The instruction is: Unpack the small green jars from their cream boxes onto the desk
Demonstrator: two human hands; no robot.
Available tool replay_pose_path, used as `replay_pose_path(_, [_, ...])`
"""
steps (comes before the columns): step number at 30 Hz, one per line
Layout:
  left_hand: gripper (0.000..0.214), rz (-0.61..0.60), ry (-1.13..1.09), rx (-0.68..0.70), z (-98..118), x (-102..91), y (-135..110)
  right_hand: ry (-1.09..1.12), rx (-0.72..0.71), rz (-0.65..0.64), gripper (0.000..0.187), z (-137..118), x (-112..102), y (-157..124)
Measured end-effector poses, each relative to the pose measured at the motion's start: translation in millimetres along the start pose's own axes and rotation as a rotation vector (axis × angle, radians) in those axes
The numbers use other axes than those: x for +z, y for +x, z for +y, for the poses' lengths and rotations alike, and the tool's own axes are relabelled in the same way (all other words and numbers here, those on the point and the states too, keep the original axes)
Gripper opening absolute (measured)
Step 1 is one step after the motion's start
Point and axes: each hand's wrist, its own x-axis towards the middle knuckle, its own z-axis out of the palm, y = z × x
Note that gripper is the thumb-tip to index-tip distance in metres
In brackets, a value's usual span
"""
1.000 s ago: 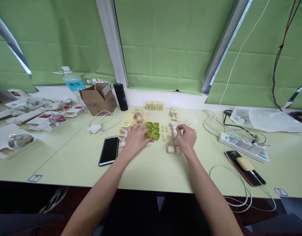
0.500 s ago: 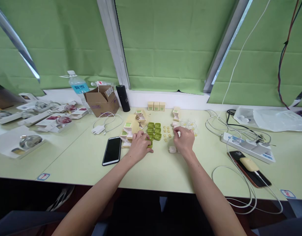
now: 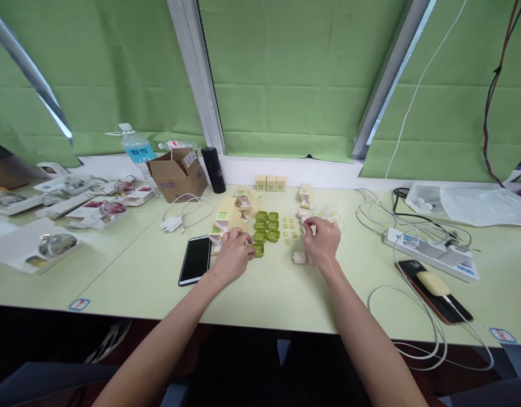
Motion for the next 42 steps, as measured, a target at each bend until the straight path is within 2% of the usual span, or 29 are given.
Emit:
replay_pose_path(4, [0.026, -0.022, 0.104, -0.004, 5, 3.2, 2, 0.013, -0.006, 0.013, 0.016, 1, 1, -1])
replay_pose_path(9, [0.020, -0.026, 0.106, -0.021, 4, -2.3, 1, 0.017, 0.015, 0.035, 0.017, 3, 0, 0])
replay_pose_path(12, [0.019, 0.011, 0.118, -0.035, -2, -14.5, 0, 0.037, 0.089, 0.075, 0.019, 6, -2, 4])
replay_pose_path(18, [0.026, 0.179, 0.172, -0.054, -16, -45.5, 9, 0.211, 0.267, 0.106, 0.020, 3, -14, 10])
replay_pose_path(21, [0.026, 0.219, 0.197, -0.048, -23, -56.9, 26, 0.211, 0.203, -0.007, 0.019, -14, -28, -1])
replay_pose_path(24, [0.024, 0.229, 0.204, -0.057, -30, -64.5, 55, 0.139, 0.001, -0.262, 0.017, -35, -44, -32])
replay_pose_path(27, [0.026, 0.191, 0.221, -0.102, -36, -66.5, 92, -0.033, -0.185, -0.564, 0.013, -51, -52, -75])
replay_pose_path(29, [0.031, 0.146, 0.257, -0.121, -40, -63.2, 119, -0.119, -0.254, -0.705, 0.011, -55, -51, -100])
replay_pose_path(31, [0.038, 0.091, 0.315, -0.113, -43, -55.7, 146, -0.143, -0.312, -0.759, 0.011, -55, -48, -117])
replay_pose_path(34, [0.044, 0.005, 0.406, -0.079, -45, -37.0, 184, -0.120, -0.383, -0.756, 0.013, -51, -43, -127])
replay_pose_path(38, [0.048, -0.064, 0.480, -0.087, -45, -3.2, 229, -0.101, -0.396, -0.716, 0.013, -49, -42, -127])
replay_pose_path(42, [0.062, -0.077, 0.448, -0.119, -44, 31.8, 263, -0.104, -0.397, -0.712, 0.012, -52, -41, -128])
